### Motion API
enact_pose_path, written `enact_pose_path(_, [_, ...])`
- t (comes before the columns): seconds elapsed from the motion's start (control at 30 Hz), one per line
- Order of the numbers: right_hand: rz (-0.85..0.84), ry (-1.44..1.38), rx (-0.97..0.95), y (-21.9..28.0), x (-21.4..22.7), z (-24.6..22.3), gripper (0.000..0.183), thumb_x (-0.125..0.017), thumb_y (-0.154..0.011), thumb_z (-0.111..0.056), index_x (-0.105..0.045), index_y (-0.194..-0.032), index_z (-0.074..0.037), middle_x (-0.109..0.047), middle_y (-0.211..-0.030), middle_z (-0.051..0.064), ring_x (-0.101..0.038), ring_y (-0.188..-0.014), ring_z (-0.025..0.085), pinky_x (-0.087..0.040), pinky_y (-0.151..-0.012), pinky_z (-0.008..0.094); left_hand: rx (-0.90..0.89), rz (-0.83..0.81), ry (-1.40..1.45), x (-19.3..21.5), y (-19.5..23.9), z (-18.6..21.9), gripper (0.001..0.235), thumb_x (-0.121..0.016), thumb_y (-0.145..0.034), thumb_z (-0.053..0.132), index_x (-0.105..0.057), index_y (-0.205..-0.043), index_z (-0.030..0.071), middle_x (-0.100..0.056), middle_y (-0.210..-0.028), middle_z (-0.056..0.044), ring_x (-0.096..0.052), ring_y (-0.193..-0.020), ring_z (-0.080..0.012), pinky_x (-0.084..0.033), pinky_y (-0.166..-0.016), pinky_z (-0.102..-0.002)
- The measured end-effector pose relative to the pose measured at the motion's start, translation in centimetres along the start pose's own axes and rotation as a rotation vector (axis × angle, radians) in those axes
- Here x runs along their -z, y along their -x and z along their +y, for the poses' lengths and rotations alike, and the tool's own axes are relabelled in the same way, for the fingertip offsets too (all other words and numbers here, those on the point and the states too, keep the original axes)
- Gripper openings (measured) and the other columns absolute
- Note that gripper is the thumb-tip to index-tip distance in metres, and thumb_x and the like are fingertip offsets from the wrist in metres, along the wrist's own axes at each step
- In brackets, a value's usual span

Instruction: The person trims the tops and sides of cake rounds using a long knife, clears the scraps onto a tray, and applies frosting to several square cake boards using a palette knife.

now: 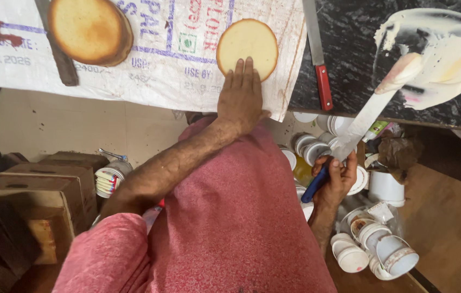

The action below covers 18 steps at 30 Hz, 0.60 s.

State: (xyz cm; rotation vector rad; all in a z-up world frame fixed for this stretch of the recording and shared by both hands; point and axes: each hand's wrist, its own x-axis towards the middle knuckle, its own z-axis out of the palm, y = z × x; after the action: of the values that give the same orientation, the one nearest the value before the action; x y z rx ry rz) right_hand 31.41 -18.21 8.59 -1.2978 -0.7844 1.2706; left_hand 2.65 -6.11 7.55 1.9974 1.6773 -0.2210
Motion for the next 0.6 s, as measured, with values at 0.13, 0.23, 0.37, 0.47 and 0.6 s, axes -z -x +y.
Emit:
enact_pose_path(0.13, [-0.034,-0.015,0.0,-0.4,0.1,0.2,0.062,-0.068,-0.105,-0.02,-0.041,-0.158,-0.002,-0.067,-0.089,0.015,-0.058,-0.066,0.018,-0.049,-0.06,0.03,0.001,-0.083,-0.055,-0.1,0.4,-0.4,0.118,-0.073,-0.08,0.066,-0.023,-0.156,-0.008,-0.015,-0.165,-0.029,-0.013,-0.154,-0.0413,-0.014,-0.123,-0.056])
enact_pose_path(0.23, [-0.025,0.014,-0.008,-0.2,0.4,0.2,0.064,-0.068,-0.104,-0.021,-0.039,-0.158,-0.004,-0.067,-0.089,0.015,-0.059,-0.065,0.018,-0.049,-0.059,0.03,0.007,0.153,0.067,-0.2,0.4,-1.4,0.107,-0.07,-0.088,0.065,-0.026,-0.158,-0.004,-0.017,-0.167,-0.026,-0.013,-0.156,-0.0426,-0.013,-0.125,-0.058])
enact_pose_path(0.37, [-0.028,-0.005,-0.014,-0.3,0.6,0.0,0.061,-0.068,-0.105,-0.02,-0.04,-0.157,-0.004,-0.067,-0.089,0.016,-0.059,-0.065,0.018,-0.049,-0.059,0.031,0.025,0.338,0.044,-0.1,-0.2,-3.3,0.124,-0.069,-0.079,0.075,-0.023,-0.159,-0.008,-0.012,-0.168,-0.025,-0.009,-0.158,-0.0356,-0.009,-0.126,-0.058])
enact_pose_path(0.47, [-0.049,-0.015,-0.006,-0.5,0.3,-0.1,0.061,-0.068,-0.105,-0.021,-0.04,-0.158,-0.004,-0.067,-0.089,0.016,-0.059,-0.066,0.018,-0.049,-0.059,0.03,0.043,0.099,0.017,0.3,-1.2,-4.2,0.136,-0.071,-0.067,0.079,-0.018,-0.159,-0.006,-0.007,-0.168,-0.025,-0.003,-0.156,-0.0354,-0.006,-0.124,-0.058])
enact_pose_path(0.6, [-0.043,-0.005,-0.009,-0.3,0.4,-0.6,0.06,-0.067,-0.105,-0.02,-0.041,-0.157,-0.003,-0.067,-0.089,0.016,-0.06,-0.066,0.018,-0.05,-0.06,0.03,0.009,0.374,0.142,0.6,-2.8,-4.1,0.13,-0.073,-0.074,0.08,-0.024,-0.161,-0.003,-0.013,-0.169,-0.024,-0.007,-0.157,-0.0375,-0.006,-0.125,-0.064])
